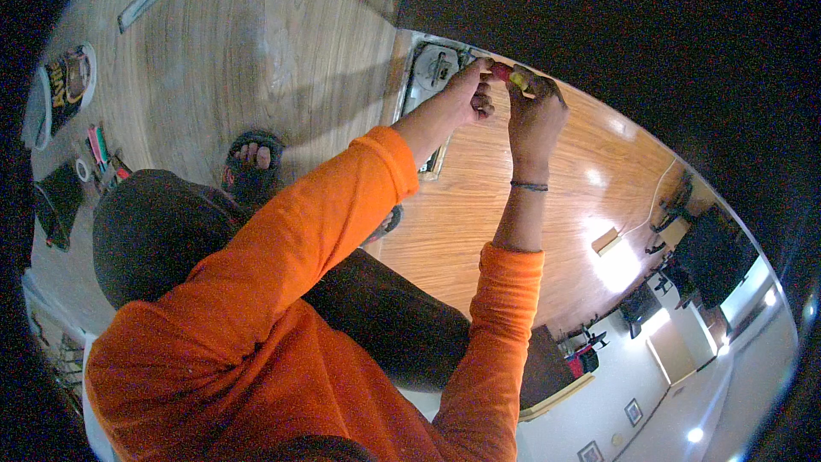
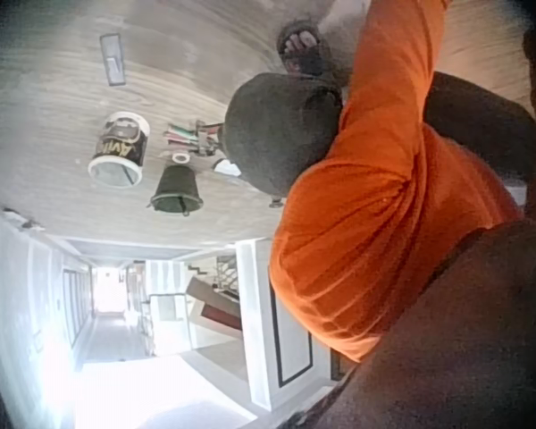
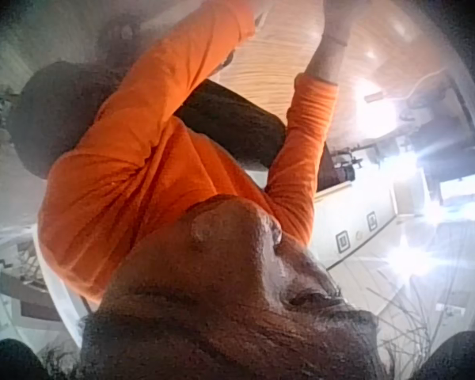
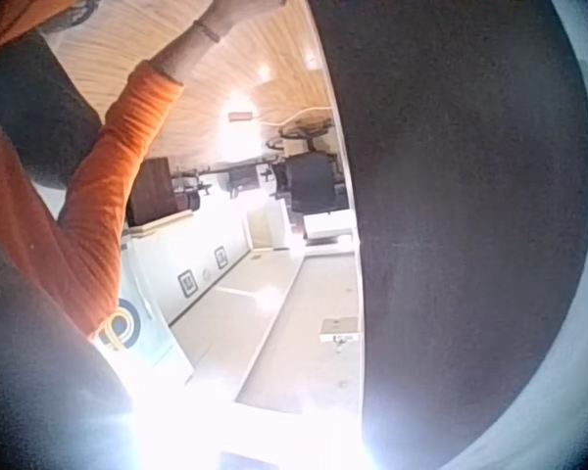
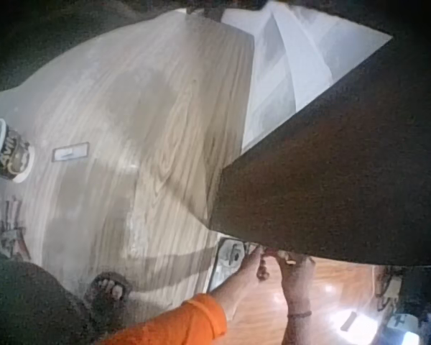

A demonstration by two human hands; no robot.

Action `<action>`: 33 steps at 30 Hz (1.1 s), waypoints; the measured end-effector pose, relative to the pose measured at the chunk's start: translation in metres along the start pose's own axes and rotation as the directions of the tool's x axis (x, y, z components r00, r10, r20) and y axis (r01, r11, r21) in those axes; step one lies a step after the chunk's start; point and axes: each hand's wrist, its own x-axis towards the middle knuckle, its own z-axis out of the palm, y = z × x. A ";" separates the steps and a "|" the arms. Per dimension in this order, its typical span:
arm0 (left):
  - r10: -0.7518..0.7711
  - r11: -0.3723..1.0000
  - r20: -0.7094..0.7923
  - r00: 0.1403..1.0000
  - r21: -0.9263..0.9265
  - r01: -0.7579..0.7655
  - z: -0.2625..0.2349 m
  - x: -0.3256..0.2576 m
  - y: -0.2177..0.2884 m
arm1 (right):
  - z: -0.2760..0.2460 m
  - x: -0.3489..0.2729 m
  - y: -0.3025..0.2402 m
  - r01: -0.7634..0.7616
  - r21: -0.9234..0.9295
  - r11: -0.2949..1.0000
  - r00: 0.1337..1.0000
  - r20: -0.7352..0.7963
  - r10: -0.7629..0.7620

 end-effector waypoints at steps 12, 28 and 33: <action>-0.012 0.988 0.051 0.999 -0.155 0.020 0.006 0.005 -0.006 | -0.006 -0.006 -0.027 -0.293 0.040 0.955 0.956 0.017 0.292; 0.081 0.996 0.042 0.996 -0.027 -0.079 0.010 -0.003 -0.006 | -0.004 -0.005 -0.025 -0.058 0.131 0.990 0.998 -0.006 0.060; 0.085 0.995 0.099 0.991 -0.064 -0.078 0.008 0.003 -0.008 | -0.004 -0.006 -0.027 -0.311 -0.016 0.950 0.943 0.118 0.311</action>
